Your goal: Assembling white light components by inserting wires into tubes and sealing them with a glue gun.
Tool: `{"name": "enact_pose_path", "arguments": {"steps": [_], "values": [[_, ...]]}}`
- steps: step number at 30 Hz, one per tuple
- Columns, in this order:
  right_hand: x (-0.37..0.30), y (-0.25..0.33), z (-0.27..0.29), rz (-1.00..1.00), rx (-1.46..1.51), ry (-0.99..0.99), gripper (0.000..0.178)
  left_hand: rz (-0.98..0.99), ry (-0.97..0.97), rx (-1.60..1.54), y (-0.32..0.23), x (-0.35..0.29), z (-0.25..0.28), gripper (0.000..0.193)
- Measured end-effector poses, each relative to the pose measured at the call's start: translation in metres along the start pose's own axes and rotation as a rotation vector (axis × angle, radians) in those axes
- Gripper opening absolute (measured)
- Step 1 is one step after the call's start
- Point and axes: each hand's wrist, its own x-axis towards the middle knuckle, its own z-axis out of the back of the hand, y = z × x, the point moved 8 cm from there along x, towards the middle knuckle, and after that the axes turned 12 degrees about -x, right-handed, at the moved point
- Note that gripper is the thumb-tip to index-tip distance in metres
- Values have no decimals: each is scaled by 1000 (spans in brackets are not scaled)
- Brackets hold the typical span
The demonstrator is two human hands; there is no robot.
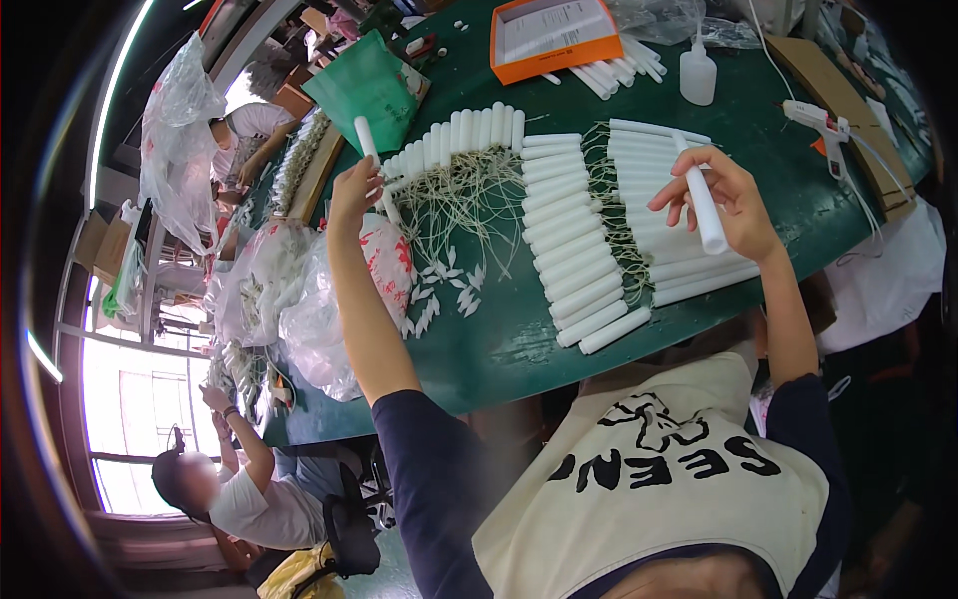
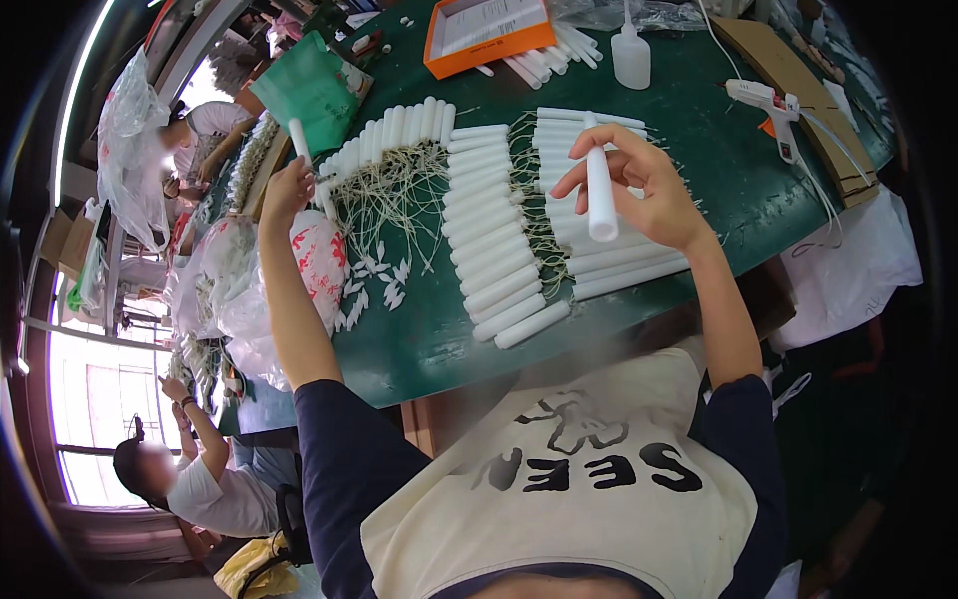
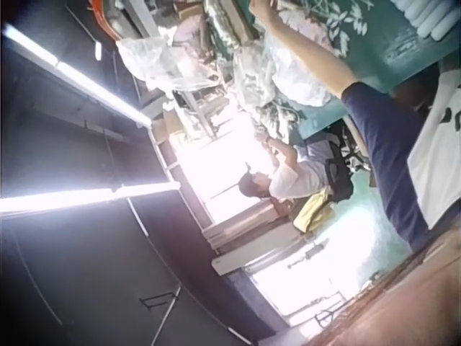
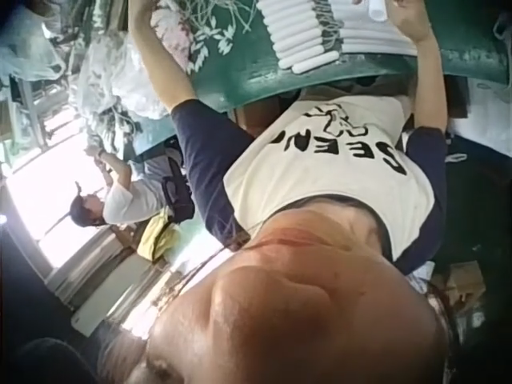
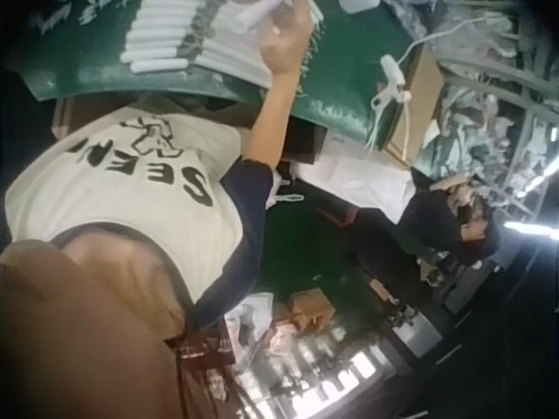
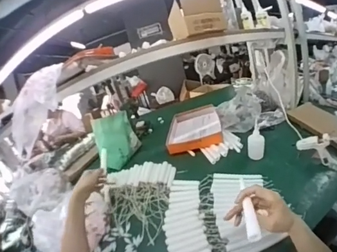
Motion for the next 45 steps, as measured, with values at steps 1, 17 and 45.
{"name": "enact_pose_path", "arguments": {"steps": [1, 17, 45], "values": [[0, -1, 0, 9, -96, -4, 24, 3, 5, 1, -3, -3, -5, 38], [-7, -10, 2, -151, -147, -42, 13, -222, 14, 340, 15, -1, -22, 31], [-12, -19, 3, -219, -226, -10, 14, -19, -334, 1229, 38, -3, 5, 49]]}}
